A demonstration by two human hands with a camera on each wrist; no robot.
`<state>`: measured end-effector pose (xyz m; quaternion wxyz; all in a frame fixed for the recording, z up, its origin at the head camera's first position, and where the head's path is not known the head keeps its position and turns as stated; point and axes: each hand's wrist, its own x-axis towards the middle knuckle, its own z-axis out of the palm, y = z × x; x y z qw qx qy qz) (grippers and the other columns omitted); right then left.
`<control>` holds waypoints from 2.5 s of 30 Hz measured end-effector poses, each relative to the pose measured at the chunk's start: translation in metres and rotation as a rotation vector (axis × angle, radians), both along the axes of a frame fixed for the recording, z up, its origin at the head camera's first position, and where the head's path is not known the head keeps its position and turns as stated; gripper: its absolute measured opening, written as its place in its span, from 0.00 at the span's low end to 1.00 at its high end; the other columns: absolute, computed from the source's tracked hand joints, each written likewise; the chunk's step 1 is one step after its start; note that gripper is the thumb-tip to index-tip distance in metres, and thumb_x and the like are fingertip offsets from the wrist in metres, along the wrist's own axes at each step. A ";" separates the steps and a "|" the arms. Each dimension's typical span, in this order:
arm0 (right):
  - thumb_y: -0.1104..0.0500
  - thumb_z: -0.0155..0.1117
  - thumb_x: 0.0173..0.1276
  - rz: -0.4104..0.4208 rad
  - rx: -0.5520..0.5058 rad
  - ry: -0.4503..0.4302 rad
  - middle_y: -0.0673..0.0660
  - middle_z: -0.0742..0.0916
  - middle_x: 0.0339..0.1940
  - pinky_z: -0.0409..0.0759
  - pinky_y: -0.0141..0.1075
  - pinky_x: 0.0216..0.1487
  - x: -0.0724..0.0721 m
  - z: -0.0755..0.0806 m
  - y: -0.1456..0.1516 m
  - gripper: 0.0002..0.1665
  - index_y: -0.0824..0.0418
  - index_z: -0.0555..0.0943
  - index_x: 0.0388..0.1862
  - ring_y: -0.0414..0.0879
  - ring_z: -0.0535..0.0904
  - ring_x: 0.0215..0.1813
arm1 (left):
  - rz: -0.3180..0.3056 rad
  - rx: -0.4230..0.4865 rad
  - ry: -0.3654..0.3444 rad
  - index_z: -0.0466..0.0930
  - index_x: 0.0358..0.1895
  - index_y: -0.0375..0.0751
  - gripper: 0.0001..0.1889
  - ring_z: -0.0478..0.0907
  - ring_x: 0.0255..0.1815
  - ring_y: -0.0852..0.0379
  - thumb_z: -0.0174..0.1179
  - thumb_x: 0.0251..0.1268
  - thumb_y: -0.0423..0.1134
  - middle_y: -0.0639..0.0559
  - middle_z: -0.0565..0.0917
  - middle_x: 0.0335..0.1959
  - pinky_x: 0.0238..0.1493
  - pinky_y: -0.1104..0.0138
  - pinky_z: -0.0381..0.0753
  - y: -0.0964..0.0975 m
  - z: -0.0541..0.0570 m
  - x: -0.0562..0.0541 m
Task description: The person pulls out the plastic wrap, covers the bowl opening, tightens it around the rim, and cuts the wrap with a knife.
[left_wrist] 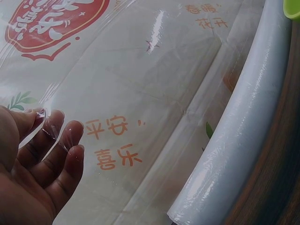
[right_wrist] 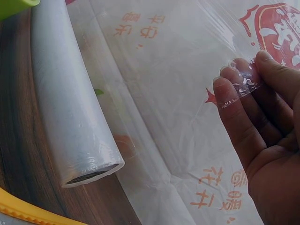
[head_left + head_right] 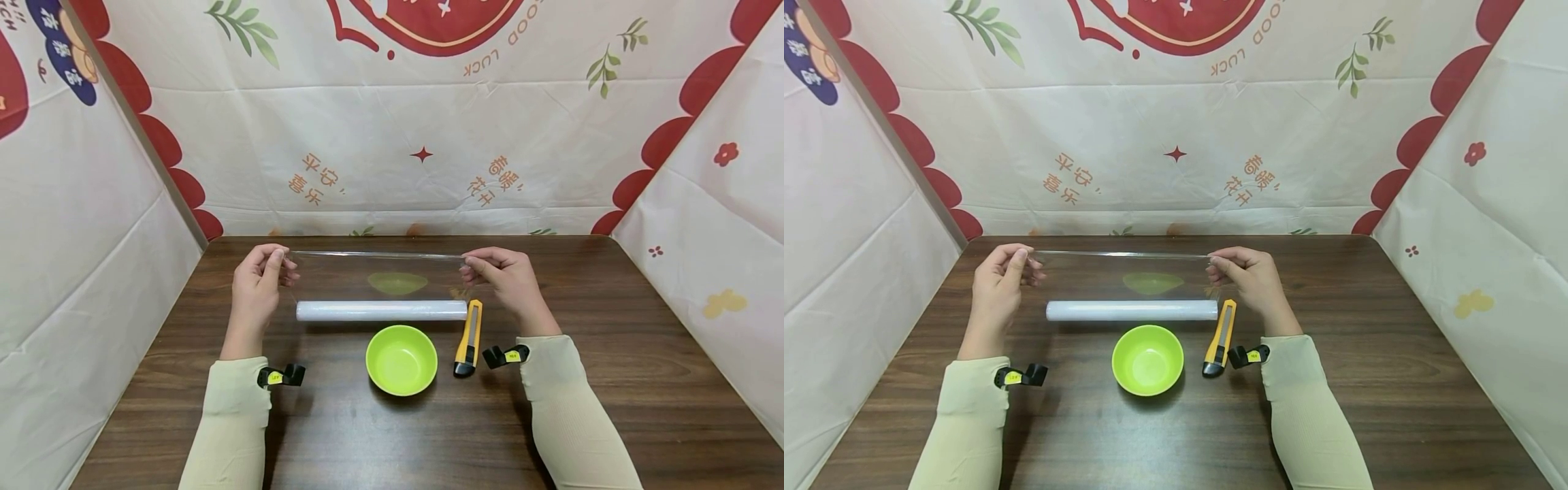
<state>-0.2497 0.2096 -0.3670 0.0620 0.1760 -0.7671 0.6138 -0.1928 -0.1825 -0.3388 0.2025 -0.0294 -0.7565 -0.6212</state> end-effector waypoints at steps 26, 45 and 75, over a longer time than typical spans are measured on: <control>0.57 0.63 0.69 -0.003 -0.011 -0.007 0.50 0.89 0.30 0.86 0.45 0.38 0.000 0.000 0.000 0.14 0.68 0.83 0.45 0.46 0.88 0.33 | 0.006 0.003 -0.003 0.76 0.48 0.30 0.12 0.83 0.30 0.46 0.49 0.75 0.37 0.32 0.81 0.34 0.34 0.65 0.85 0.001 0.000 0.000; 0.57 0.62 0.69 0.001 -0.012 0.007 0.50 0.89 0.30 0.86 0.44 0.37 -0.001 -0.001 0.000 0.14 0.67 0.83 0.45 0.47 0.88 0.32 | 0.007 0.013 -0.019 0.77 0.47 0.35 0.11 0.83 0.30 0.51 0.49 0.75 0.39 0.34 0.81 0.34 0.34 0.65 0.84 -0.002 -0.003 -0.001; 0.58 0.62 0.69 -0.007 0.003 0.021 0.49 0.89 0.29 0.86 0.43 0.37 0.001 0.001 0.000 0.14 0.69 0.83 0.45 0.44 0.87 0.32 | 0.011 0.021 -0.005 0.78 0.48 0.39 0.12 0.83 0.31 0.47 0.50 0.75 0.43 0.38 0.82 0.34 0.34 0.64 0.84 -0.010 -0.021 -0.013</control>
